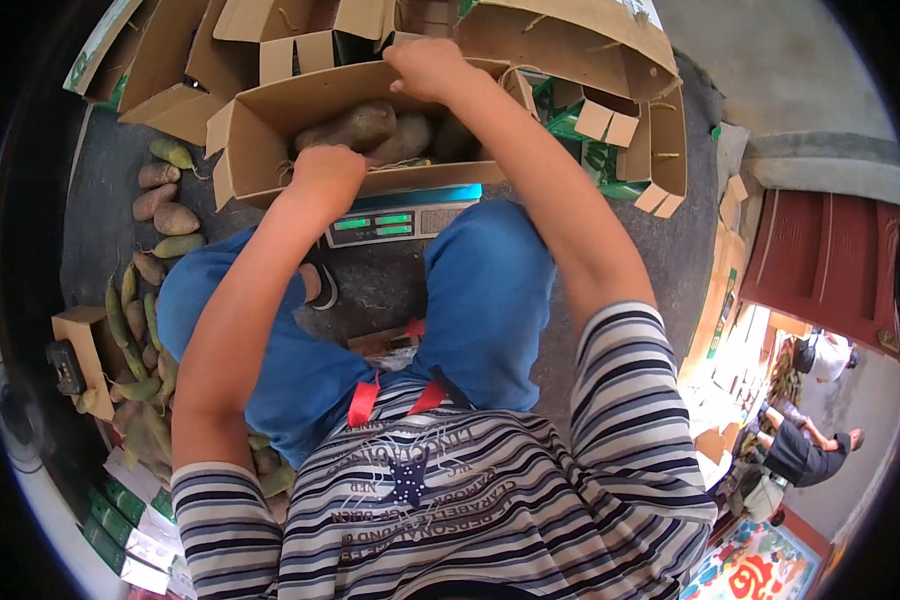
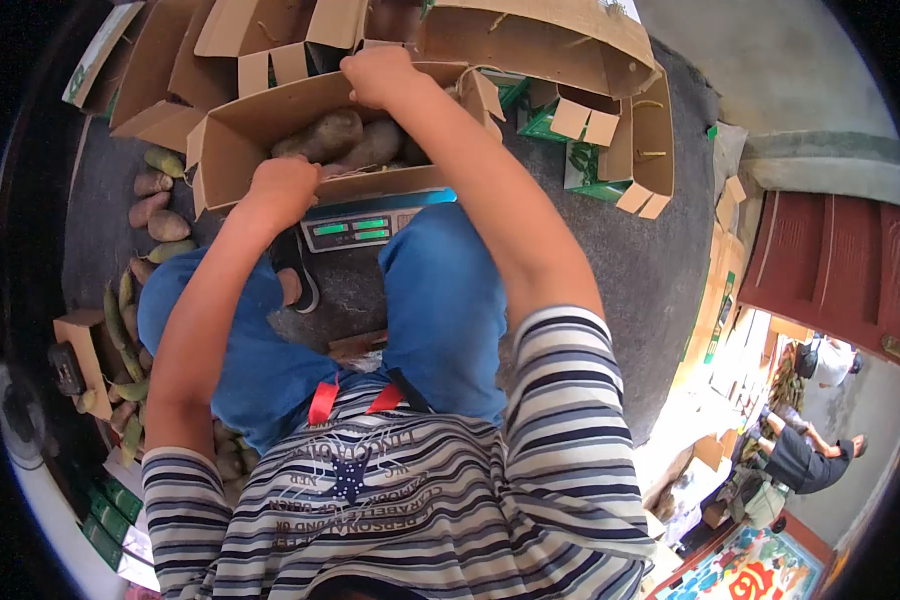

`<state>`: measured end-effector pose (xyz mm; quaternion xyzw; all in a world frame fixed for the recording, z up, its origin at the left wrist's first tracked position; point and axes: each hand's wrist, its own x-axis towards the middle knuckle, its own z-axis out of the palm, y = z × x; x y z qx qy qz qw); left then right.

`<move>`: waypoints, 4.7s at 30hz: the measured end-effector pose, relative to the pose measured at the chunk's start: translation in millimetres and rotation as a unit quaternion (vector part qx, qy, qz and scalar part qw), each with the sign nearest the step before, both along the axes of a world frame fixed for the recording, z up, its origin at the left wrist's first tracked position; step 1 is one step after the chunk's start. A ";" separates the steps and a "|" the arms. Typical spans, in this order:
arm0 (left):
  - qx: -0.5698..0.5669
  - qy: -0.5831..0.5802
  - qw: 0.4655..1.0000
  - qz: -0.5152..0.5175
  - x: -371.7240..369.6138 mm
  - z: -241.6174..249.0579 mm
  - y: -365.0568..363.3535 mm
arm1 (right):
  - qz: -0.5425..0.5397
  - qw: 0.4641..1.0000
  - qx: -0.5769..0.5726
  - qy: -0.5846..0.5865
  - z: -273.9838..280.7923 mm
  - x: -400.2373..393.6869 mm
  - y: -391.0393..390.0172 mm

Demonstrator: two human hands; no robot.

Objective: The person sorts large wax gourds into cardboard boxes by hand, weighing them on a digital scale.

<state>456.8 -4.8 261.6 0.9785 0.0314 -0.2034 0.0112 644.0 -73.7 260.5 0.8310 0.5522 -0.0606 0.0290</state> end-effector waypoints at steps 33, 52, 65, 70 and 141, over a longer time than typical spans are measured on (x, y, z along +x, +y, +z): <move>-0.229 -0.208 0.916 -0.256 12.6 120.7 -122.4 | -0.693 0.717 0.057 0.043 -102.4 -249.8 -649.8; -0.063 -0.086 0.985 -0.136 9.6 26.4 -50.6 | -0.577 0.771 0.175 -0.206 -73.9 -142.6 -561.6; -0.039 -0.057 0.991 -0.112 8.8 14.6 -50.2 | -0.418 0.385 0.575 0.589 -7.6 126.9 -137.4; -0.031 -0.089 0.989 -0.110 4.9 15.5 -46.6 | -0.407 0.184 0.680 0.581 -19.1 195.9 -102.3; -0.237 -0.023 0.969 -0.070 28.6 52.5 -70.7 | 0.401 0.841 0.154 0.328 37.0 -78.8 -51.4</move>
